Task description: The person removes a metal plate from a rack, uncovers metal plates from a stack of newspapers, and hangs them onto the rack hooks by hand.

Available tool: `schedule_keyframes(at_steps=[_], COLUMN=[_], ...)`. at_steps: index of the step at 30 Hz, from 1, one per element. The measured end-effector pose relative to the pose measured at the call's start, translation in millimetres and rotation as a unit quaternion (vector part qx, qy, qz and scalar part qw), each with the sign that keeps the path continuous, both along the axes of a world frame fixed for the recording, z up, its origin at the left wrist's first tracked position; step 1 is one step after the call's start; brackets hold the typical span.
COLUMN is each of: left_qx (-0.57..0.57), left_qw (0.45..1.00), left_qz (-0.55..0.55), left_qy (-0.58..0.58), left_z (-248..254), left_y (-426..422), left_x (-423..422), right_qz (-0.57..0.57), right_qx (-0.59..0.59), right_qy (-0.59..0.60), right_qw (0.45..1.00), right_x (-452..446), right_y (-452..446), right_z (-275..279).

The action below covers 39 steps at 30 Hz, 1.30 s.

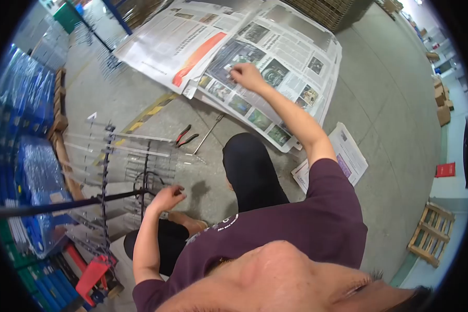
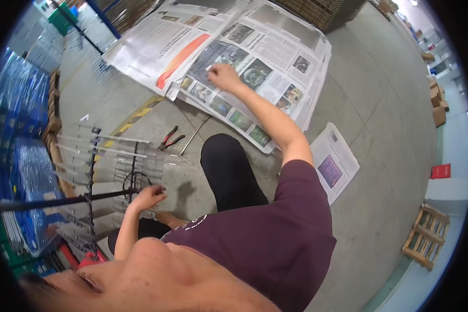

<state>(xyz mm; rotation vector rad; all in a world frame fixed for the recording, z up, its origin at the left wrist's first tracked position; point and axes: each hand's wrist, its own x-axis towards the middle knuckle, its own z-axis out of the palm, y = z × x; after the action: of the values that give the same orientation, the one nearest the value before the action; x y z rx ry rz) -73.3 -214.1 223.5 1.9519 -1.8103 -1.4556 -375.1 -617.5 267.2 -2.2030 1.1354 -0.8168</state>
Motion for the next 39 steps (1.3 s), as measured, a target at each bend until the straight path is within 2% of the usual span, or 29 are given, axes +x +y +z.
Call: schedule_keyframes(at_steps=[1, 3, 5, 11, 13, 14, 17, 20, 23, 26, 28, 32, 37, 39], left_qx=[0.005, 0.018, 0.050, 0.122, 0.147, 0.158, 0.146, 0.137, 0.136, 0.210, 0.215, 0.226, 0.212, 0.200], left_qw=[1.000, 0.993, 0.982, 0.989, 0.982, 0.977, 0.978, 0.981, 0.985, 0.966, 0.965, 0.961, 0.964, 0.967], left_qz=[-0.013, -0.044, -0.057, 0.013, -0.015, -0.027, 0.016, 0.063, 0.043, 0.097, 0.100, 0.122, 0.135, 0.137], left_qy=[-0.027, -0.106, -0.174, -0.082, -0.121, -0.141, -0.151, -0.123, -0.100, -0.113, -0.112, -0.105, -0.088, -0.074], left_z=[-7, -12, -11, -47, -67, -75, -58, -71, -81, -75, -73, -68, -62, -73], left_y=[2, 5, 4, 13, 20, 21, 12, 18, 27, 19, 18, 11, -1, -1], left_x=[1, 3, 5, 11, 18, 19, 1, -7, -13, -31, -35, -46, -57, -64], right_qz=[-0.028, -0.166, -0.252, -0.413, -0.446, -0.462, -0.531, -0.554, -0.562, -0.572, -0.591, -0.623, -0.614, -0.624], right_qx=[0.022, 0.013, -0.016, 0.021, 0.059, 0.063, 0.062, 0.070, 0.062, 0.080, 0.082, 0.122, 0.226, 0.214], right_qy=[0.019, 0.075, 0.116, 0.236, 0.274, 0.265, 0.215, 0.215, 0.220, 0.219, 0.210, 0.235, 0.198, 0.227], right_qw=[0.999, 0.983, 0.960, 0.879, 0.850, 0.844, 0.817, 0.801, 0.795, 0.786, 0.774, 0.736, 0.729, 0.717], right_x=[-18, -52, -88, -189, -223, -243, -288, -320, -344, -361, -364, -341, -356, -364], right_y=[-39, -80, -128, -197, -211, -219, -242, -267, -288, -311, -325, -333, -369, -376], right_z=[-21, -25, -42, -51, -52, -57, -66, -76, -86, -94, -97, -79, -73, -74])
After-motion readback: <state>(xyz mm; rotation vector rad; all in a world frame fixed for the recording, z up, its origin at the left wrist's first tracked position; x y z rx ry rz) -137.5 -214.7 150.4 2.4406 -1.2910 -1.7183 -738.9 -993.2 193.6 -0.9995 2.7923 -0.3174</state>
